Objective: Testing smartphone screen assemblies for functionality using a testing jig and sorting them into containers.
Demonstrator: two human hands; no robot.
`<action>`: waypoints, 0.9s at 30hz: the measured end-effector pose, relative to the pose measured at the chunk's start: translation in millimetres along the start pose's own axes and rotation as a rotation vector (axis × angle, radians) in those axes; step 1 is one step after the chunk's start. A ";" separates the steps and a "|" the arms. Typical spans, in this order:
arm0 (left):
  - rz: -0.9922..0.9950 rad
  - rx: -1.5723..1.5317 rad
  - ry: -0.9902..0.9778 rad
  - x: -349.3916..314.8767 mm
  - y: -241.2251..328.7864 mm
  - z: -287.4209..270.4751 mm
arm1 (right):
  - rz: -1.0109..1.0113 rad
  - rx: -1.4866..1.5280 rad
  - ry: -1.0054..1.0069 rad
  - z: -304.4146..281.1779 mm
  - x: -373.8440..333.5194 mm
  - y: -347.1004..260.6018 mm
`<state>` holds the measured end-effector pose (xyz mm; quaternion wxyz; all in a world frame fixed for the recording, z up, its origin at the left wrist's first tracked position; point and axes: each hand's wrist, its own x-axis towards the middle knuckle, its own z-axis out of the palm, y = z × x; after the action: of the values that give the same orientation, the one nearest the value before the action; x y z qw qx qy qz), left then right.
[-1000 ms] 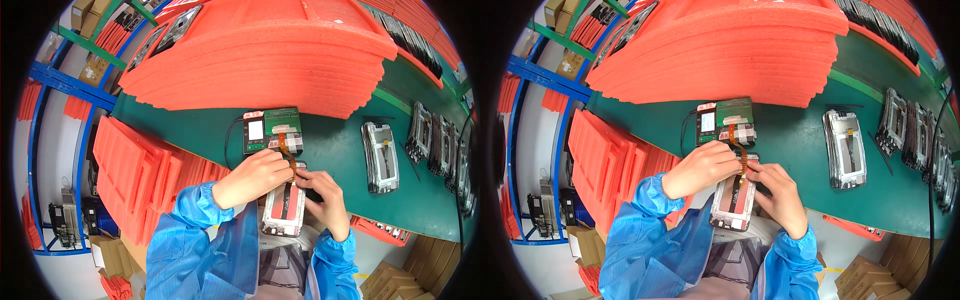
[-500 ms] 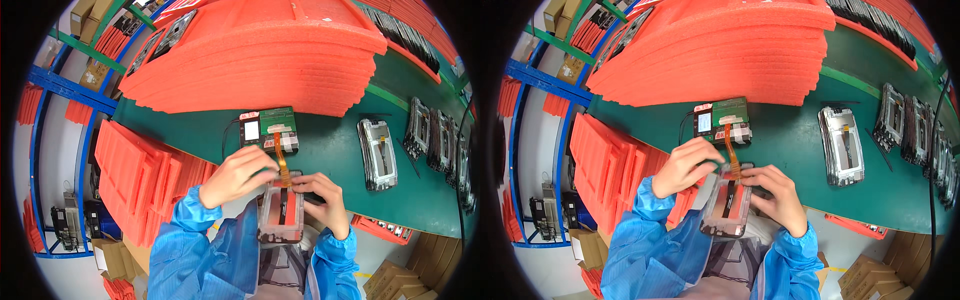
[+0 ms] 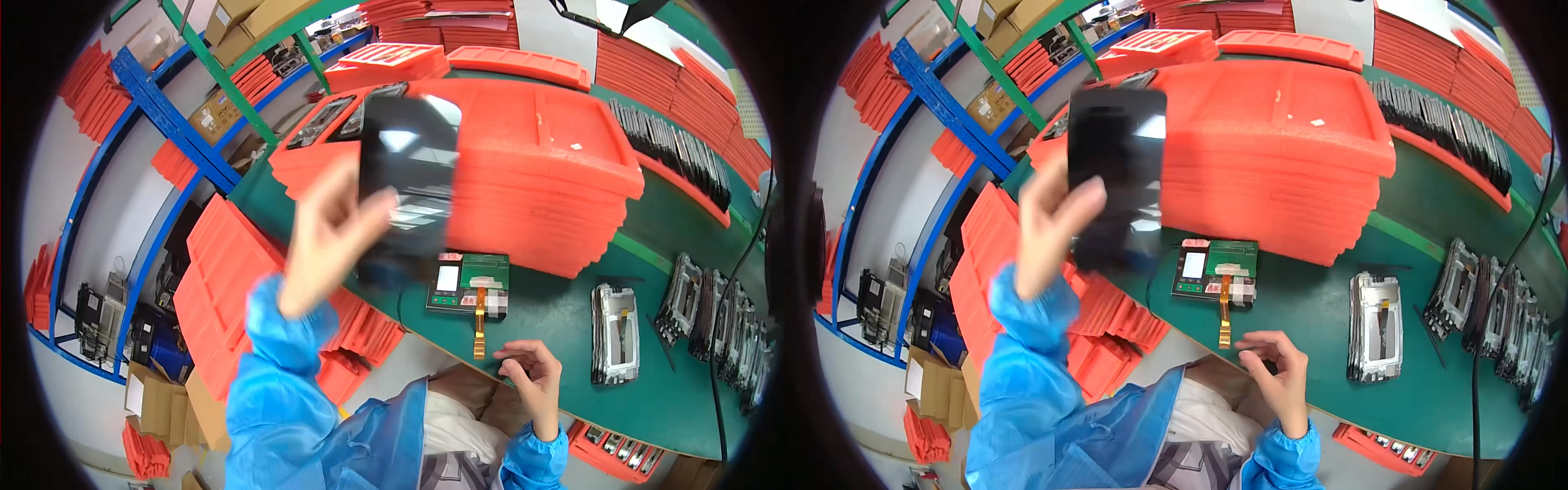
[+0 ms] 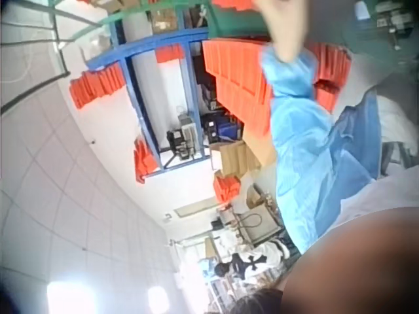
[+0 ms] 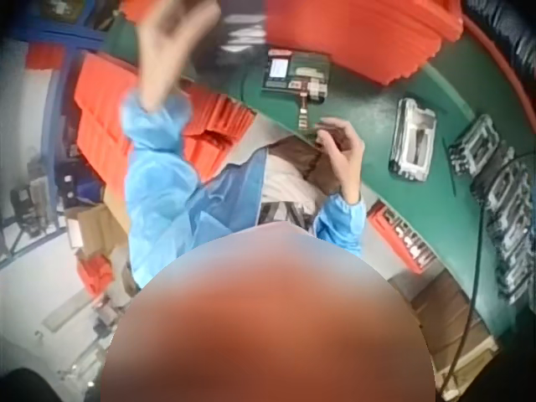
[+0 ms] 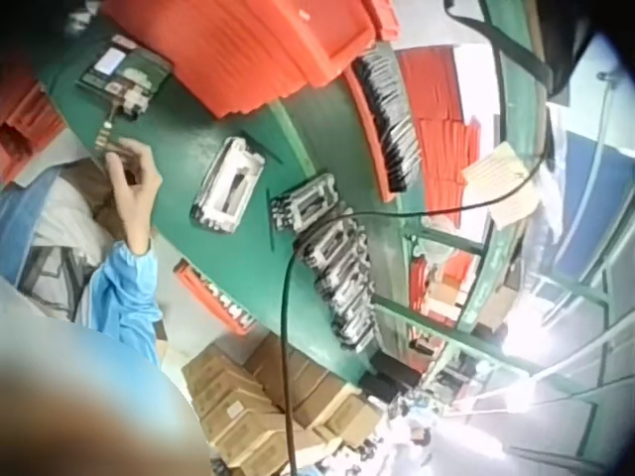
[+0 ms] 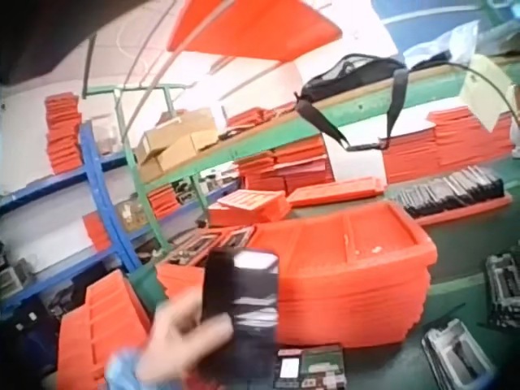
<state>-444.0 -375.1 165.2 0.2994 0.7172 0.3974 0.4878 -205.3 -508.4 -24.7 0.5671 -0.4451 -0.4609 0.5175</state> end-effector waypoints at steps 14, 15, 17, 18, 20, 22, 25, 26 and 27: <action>0.221 1.230 -0.244 229.1 -34.0 26.7 | -0.061 -0.227 -0.019 1.0 -2.9 3.1; 0.202 1.277 -0.294 231.2 -37.7 30.8 | -0.061 -0.233 -0.020 0.5 -3.3 3.1; 0.236 1.272 -0.254 233.7 -39.9 30.3 | -0.059 -0.243 -0.018 0.0 -3.6 2.8; 0.268 1.268 -0.219 233.8 -39.3 29.2 | -0.060 -0.243 -0.015 0.2 -3.3 2.1; 0.300 1.265 -0.186 233.9 -38.2 22.7 | -0.066 -0.244 -0.017 0.7 -2.4 0.1; 0.099 0.959 -0.251 232.7 -33.5 6.0 | -0.068 -0.240 -0.018 0.4 -2.5 -0.1; -0.017 0.822 -0.289 225.3 -46.1 -6.3 | -0.086 -0.265 -0.020 -0.9 -2.0 0.0; -0.033 0.832 -0.301 220.9 -59.7 -8.1 | -0.089 -0.262 -0.022 -0.7 -1.7 -0.6; -0.051 0.842 -0.313 217.9 -73.2 -9.6 | -0.086 -0.264 -0.021 -0.2 -1.7 -1.0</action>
<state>-428.0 -149.8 209.3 0.0500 0.8318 0.5287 0.1618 -205.1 -510.2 -23.9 0.5204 -0.4904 -0.5494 0.4323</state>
